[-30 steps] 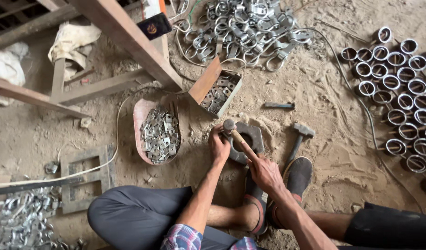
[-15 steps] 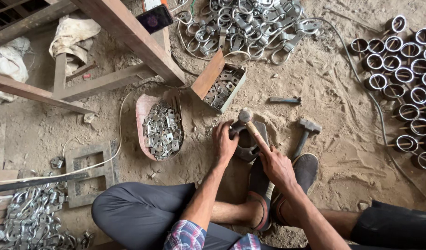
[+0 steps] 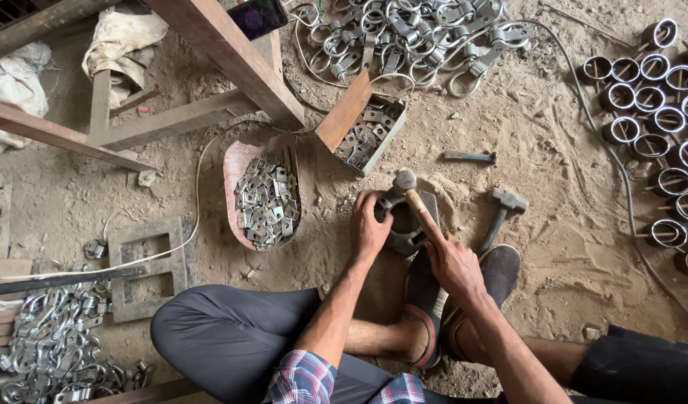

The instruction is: The person positions metal rings and components on a heavy metal block and hammers them to shape or flatten them. The person handles several components one by one, using a hammer to strike the pieces while holding them in place by hand.

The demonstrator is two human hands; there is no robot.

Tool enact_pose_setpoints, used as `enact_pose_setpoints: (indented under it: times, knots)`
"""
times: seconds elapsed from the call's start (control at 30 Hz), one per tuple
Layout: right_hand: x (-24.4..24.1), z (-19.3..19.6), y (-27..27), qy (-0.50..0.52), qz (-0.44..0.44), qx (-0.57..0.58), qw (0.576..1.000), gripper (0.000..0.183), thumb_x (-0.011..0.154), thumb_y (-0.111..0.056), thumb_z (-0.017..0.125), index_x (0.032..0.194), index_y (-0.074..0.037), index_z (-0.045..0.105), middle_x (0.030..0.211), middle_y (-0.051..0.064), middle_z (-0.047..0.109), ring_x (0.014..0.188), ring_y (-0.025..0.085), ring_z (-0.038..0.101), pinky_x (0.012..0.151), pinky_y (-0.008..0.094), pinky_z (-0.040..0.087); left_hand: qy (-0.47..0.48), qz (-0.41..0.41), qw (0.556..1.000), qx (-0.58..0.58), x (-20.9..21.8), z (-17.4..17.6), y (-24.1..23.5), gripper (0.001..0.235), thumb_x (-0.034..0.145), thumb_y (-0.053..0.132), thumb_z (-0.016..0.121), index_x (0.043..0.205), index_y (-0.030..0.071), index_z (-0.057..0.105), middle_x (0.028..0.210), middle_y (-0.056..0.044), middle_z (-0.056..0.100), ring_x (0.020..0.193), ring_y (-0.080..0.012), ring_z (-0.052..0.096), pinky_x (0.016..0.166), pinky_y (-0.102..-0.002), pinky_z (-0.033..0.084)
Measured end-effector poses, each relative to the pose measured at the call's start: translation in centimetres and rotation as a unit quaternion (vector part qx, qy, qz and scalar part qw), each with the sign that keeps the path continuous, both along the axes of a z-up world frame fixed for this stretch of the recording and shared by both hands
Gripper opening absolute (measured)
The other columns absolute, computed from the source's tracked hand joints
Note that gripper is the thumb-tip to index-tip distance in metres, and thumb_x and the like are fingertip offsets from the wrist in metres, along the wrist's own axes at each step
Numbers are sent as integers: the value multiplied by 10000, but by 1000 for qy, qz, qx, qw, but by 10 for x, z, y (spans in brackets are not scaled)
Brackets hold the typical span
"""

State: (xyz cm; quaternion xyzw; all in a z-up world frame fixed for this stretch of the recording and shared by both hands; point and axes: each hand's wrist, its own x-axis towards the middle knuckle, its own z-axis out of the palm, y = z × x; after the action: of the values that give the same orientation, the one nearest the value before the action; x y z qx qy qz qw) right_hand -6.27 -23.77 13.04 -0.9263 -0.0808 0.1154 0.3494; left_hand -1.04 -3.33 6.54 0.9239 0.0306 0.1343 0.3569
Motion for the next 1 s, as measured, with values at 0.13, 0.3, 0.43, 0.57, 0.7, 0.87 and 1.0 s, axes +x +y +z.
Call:
enact_pose_setpoints:
  times: [0.13,0.3,0.43,0.57,0.7,0.87,1.0]
  knots:
    - [1,1,0,-1,3,-7,1000,693,1009,-244,536,1619,-378,236,962,244,669,750,460,695,666,562,586,12,5,1000,3,-2,-9,3,449,783,23,758,1217,38,643,1234,-120,635,1202,-297,627,1050,-451,521]
    - [1,0,-1,9,6,-7,1000,683,1021,-256,525,1620,-382,222,969,244,665,735,438,708,641,541,600,-2,0,1000,-24,1,-33,8,574,761,55,823,1283,54,587,1300,-162,590,1237,-330,591,1059,-499,495]
    - [1,-1,-1,6,5,-4,1000,685,1021,-265,530,1619,-384,219,974,243,672,741,450,704,648,552,591,5,24,997,-78,5,-52,11,667,810,88,832,1404,78,530,1366,-166,611,1277,-328,587,1083,-497,475]
    - [1,0,-1,-8,7,-3,1000,694,1016,-256,536,1621,-382,220,967,253,668,740,460,699,651,557,586,6,22,998,-55,5,-59,13,641,829,90,826,1402,93,541,1359,-157,642,1276,-316,603,1090,-476,487]
    - [1,1,-1,3,5,-2,1000,694,1019,-264,539,1620,-387,216,964,251,669,744,458,702,646,556,587,-5,18,999,-36,4,-54,12,640,816,86,829,1391,94,549,1337,-153,655,1258,-321,611,1079,-472,489]
    - [1,1,-1,-2,6,4,1000,701,1009,-257,544,1617,-376,216,987,251,669,735,469,696,633,559,587,8,27,998,-47,5,-45,10,646,802,100,841,1380,88,552,1314,-161,650,1236,-323,619,1066,-463,497]
    - [1,-1,-1,-7,5,-1,1000,702,1012,-262,548,1621,-376,219,963,256,668,734,463,698,637,559,584,14,36,999,-27,3,-43,7,635,817,108,838,1386,90,554,1318,-164,656,1230,-326,625,1055,-459,508]
